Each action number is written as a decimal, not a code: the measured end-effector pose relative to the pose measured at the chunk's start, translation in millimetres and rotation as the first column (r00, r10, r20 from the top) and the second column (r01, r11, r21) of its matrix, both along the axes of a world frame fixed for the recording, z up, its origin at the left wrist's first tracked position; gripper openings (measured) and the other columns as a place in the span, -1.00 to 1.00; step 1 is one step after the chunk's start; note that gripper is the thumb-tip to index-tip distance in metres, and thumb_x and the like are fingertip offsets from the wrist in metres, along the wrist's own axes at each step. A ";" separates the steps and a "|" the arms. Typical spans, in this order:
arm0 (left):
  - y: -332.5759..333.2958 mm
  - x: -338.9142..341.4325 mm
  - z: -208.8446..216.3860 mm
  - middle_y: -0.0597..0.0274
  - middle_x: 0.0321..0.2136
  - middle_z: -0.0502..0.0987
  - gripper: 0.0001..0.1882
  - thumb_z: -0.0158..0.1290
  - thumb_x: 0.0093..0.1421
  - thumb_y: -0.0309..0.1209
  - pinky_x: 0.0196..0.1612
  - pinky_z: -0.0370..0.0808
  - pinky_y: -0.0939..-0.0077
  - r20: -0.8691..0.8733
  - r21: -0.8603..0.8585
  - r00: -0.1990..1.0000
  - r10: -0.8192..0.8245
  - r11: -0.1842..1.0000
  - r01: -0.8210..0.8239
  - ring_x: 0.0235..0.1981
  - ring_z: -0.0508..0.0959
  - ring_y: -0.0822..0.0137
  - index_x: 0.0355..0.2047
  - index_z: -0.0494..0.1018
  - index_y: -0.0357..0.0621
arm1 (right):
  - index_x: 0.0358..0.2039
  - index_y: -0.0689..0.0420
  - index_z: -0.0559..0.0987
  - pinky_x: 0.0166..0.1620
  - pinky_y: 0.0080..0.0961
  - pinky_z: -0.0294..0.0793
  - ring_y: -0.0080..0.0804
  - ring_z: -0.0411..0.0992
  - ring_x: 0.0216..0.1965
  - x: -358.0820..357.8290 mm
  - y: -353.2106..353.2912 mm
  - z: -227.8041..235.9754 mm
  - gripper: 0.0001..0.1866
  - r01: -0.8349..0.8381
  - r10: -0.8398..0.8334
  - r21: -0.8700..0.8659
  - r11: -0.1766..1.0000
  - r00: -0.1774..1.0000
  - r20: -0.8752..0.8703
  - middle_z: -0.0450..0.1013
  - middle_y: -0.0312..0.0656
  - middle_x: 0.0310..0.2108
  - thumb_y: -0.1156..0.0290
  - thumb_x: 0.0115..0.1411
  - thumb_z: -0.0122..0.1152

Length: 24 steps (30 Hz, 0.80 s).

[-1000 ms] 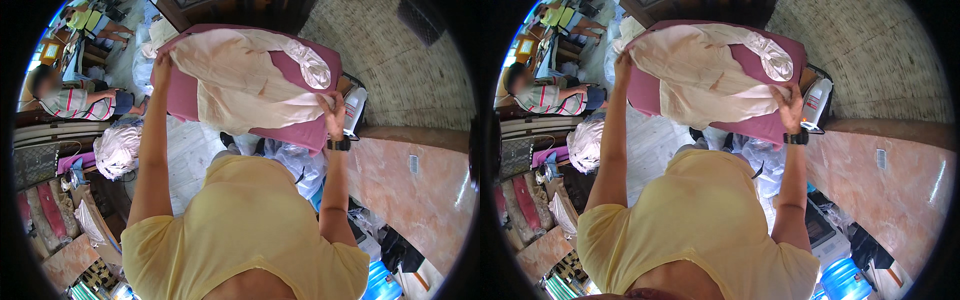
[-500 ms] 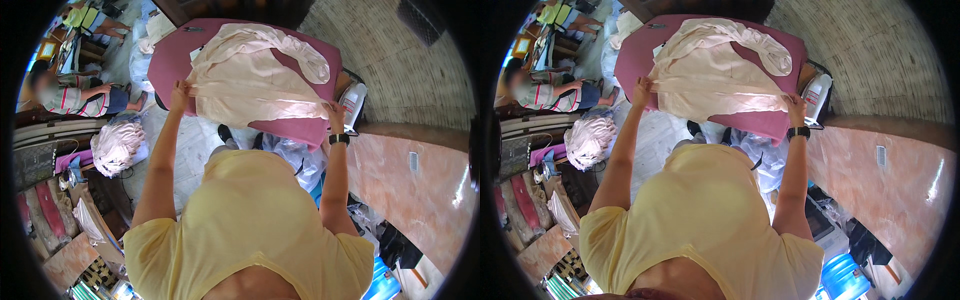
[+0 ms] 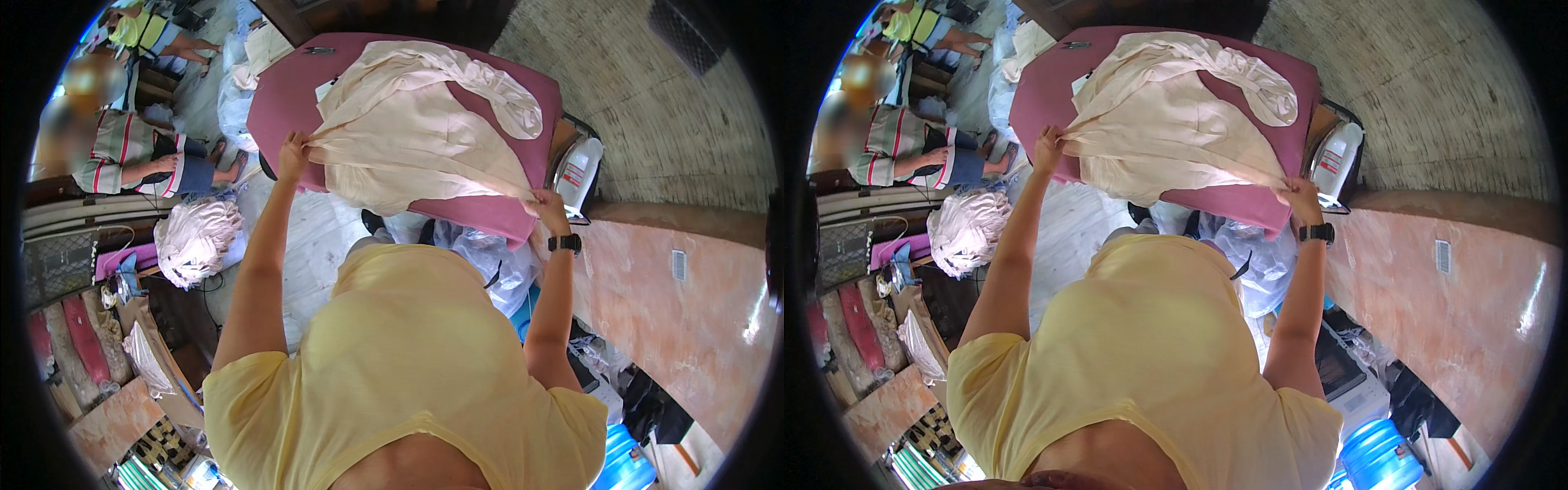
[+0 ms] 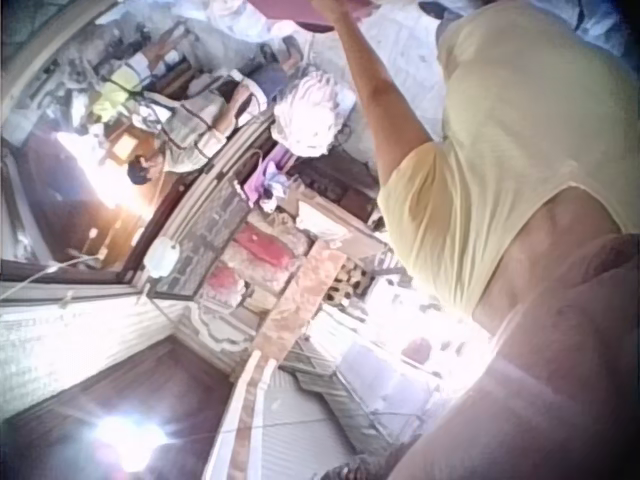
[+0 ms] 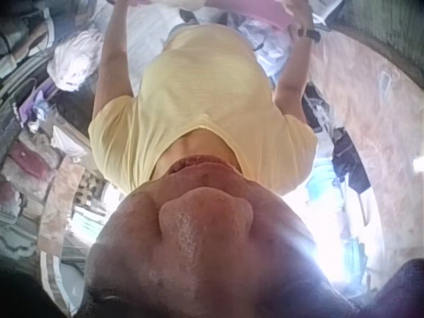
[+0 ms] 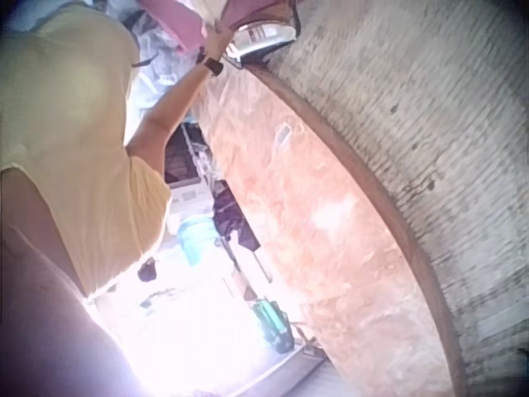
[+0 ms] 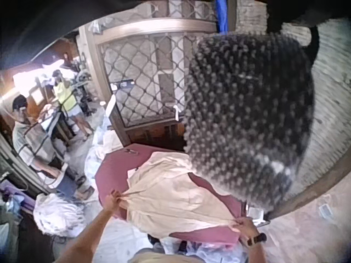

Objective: The person irons a light-colored shirt on an ironing board, turning it over to press both sides and the sleeves using an iron.

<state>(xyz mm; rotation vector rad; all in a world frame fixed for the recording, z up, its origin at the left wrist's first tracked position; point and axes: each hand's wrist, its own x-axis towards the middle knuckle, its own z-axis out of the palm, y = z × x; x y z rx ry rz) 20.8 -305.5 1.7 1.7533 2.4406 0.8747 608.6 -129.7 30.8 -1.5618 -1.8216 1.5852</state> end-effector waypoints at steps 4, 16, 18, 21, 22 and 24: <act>6.8 18.8 28.0 0.02 -0.42 0.41 -0.77 0.06 -0.04 -0.69 -0.34 0.44 0.23 0.064 0.120 0.998 0.020 0.992 -0.028 -0.41 0.48 0.04 -0.35 0.37 -0.22 | -0.15 0.12 0.57 -0.13 -0.30 0.43 -0.27 0.42 -0.20 -5.3 -16.2 -12.7 -0.44 -0.247 0.168 0.399 0.883 0.960 0.224 0.44 -0.15 -0.27 0.24 -0.21 0.55; 8.5 31.1 66.8 0.11 -0.51 0.39 -0.76 0.08 -0.08 -0.76 -0.46 0.38 0.42 0.201 0.232 0.979 0.041 0.969 -0.088 -0.54 0.43 0.23 -0.43 0.32 -0.26 | -0.15 0.05 0.45 0.02 -0.04 0.22 -0.10 0.33 -0.06 -126.0 -54.4 -37.5 -0.71 -0.197 -0.105 0.661 0.724 0.916 0.388 0.37 -0.13 -0.19 0.33 0.10 0.21; 5.1 30.8 73.3 0.15 -0.51 0.38 -0.77 0.07 -0.08 -0.77 -0.45 0.38 0.45 0.184 0.273 0.982 0.029 0.959 -0.079 -0.54 0.42 0.28 -0.43 0.32 -0.26 | -0.24 0.09 0.47 -0.04 -0.09 0.30 -0.10 0.37 -0.10 -119.9 -50.5 -41.1 -0.81 -0.209 -0.093 0.674 0.709 0.919 0.383 0.38 -0.09 -0.24 0.41 0.11 0.17; 0.3 29.4 88.1 0.20 -0.52 0.38 -0.77 0.06 -0.07 -0.77 -0.46 0.37 0.50 0.253 0.308 0.966 0.044 0.943 -0.124 -0.54 0.40 0.36 -0.43 0.33 -0.25 | -0.29 0.13 0.48 -0.11 -0.17 0.40 -0.02 0.39 -0.14 -101.3 -40.3 -45.0 -0.82 -0.131 -0.065 0.694 0.707 0.966 0.249 0.37 -0.06 -0.25 0.56 0.04 0.12; -0.6 30.4 93.8 0.22 -0.52 0.38 -0.78 0.05 -0.06 -0.77 -0.46 0.36 0.52 0.295 0.313 0.954 0.052 0.938 -0.148 -0.54 0.40 0.39 -0.43 0.33 -0.25 | -0.29 0.13 0.47 -0.13 -0.14 0.43 0.01 0.42 -0.18 -94.1 -35.0 -49.1 -0.75 -0.100 -0.108 0.692 0.715 0.962 0.251 0.37 -0.05 -0.22 0.61 -0.04 0.13; -0.9 31.0 107.6 0.23 -0.52 0.38 -0.78 0.04 -0.06 -0.76 -0.47 0.35 0.56 0.287 0.349 0.956 0.059 0.923 -0.162 -0.54 0.39 0.42 -0.43 0.33 -0.24 | -0.28 0.12 0.48 -0.12 -0.12 0.45 0.02 0.44 -0.19 -71.5 -23.1 -51.5 -0.69 -0.106 -0.195 0.696 0.711 0.920 0.340 0.39 -0.05 -0.18 0.59 -0.12 0.19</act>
